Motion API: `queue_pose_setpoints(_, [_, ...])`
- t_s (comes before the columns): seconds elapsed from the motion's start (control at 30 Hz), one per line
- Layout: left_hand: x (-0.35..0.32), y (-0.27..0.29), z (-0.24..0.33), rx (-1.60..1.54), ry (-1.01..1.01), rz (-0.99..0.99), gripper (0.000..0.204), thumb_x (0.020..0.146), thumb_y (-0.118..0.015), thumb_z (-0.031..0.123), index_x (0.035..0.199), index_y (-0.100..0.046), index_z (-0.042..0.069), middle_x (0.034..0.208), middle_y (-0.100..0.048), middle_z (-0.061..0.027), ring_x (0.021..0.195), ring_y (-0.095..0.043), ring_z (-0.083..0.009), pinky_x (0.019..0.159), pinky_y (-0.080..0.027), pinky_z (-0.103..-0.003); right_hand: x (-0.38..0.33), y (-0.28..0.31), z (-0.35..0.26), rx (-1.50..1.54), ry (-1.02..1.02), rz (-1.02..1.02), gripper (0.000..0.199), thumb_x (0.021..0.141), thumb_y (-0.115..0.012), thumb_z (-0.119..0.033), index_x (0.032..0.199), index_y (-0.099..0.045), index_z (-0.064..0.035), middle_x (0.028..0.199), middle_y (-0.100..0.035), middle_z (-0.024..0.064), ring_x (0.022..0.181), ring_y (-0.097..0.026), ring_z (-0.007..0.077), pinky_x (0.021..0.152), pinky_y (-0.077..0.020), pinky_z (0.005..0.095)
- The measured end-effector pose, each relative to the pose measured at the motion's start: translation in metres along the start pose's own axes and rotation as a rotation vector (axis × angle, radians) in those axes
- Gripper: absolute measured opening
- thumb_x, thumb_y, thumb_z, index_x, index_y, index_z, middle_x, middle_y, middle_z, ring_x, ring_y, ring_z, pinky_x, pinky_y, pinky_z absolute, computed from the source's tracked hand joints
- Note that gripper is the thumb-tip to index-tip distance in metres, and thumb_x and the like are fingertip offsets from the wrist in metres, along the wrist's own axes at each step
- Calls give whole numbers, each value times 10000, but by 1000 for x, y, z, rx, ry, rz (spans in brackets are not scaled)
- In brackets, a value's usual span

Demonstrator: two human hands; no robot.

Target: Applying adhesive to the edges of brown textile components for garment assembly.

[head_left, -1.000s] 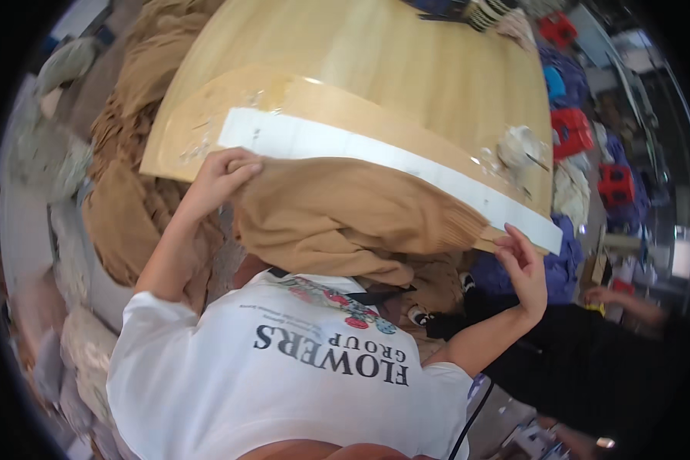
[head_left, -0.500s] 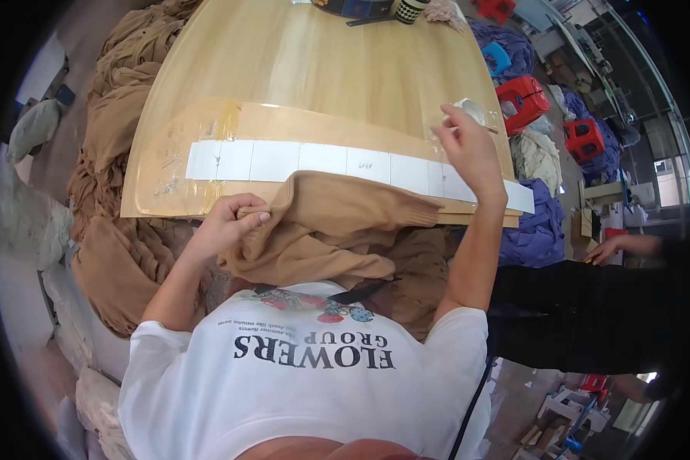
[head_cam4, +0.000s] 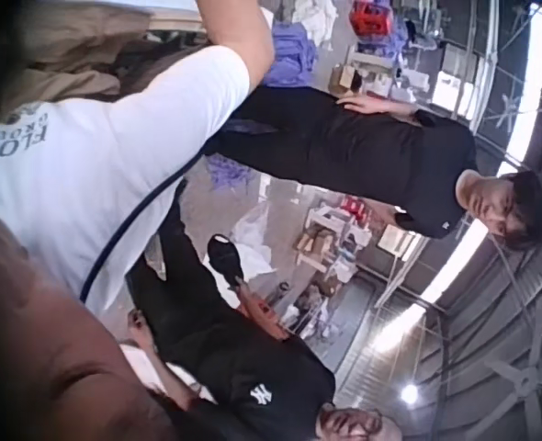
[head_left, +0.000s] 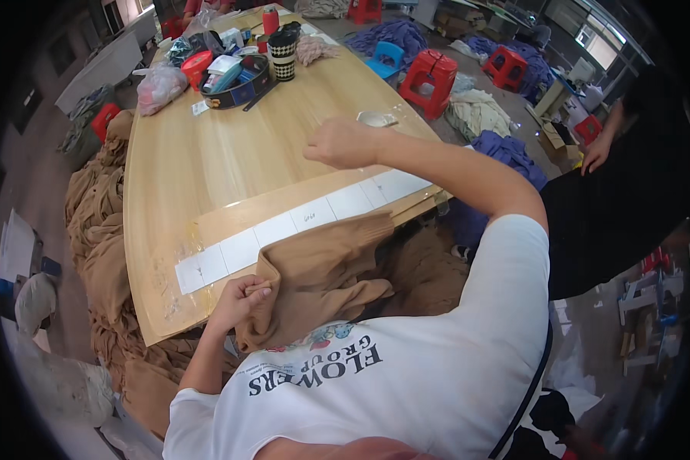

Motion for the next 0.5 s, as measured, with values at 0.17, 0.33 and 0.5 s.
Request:
queue_pose_setpoints(0.17, [-27, 1, -2, -19, -70, 11, 177, 814, -630, 110, 918, -602, -30, 780, -578, 24, 731, -481, -47, 655, -424, -194, -134, 49, -69, 171, -554, 83, 80, 753, -564, -73, 820, -556, -30, 709, -546, 142, 666, -554, 323, 576, -441, 397])
queue_pose_setpoints(0.33, [-57, 1, -35, -321, 34, 251, 174, 787, -650, 80, 920, -612, -26, 811, -597, 4, 743, -519, -51, 657, -453, -201, -304, 10, -268, 69, -1590, -5, 50, 780, -539, -75, 763, -558, -31, 668, -557, 180, 614, -568, 357, 526, -452, 428])
queue_pose_setpoints(0.5, [-37, -6, -46, -310, 75, 222, 144, 793, -642, 80, 908, -609, 2, 777, -559, 50, 729, -472, -25, 614, -409, -173, -204, -38, -249, 378, -1216, 192, 50, 758, -561, -30, 803, -581, -34, 716, -562, 140, 643, -565, 322, 564, -455, 371])
Point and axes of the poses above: each hand's wrist, its own x-axis towards the middle knuckle, its own y-axis out of the back of the hand, z = x × y, the point moved 4 cm from there along x, towards the middle knuckle
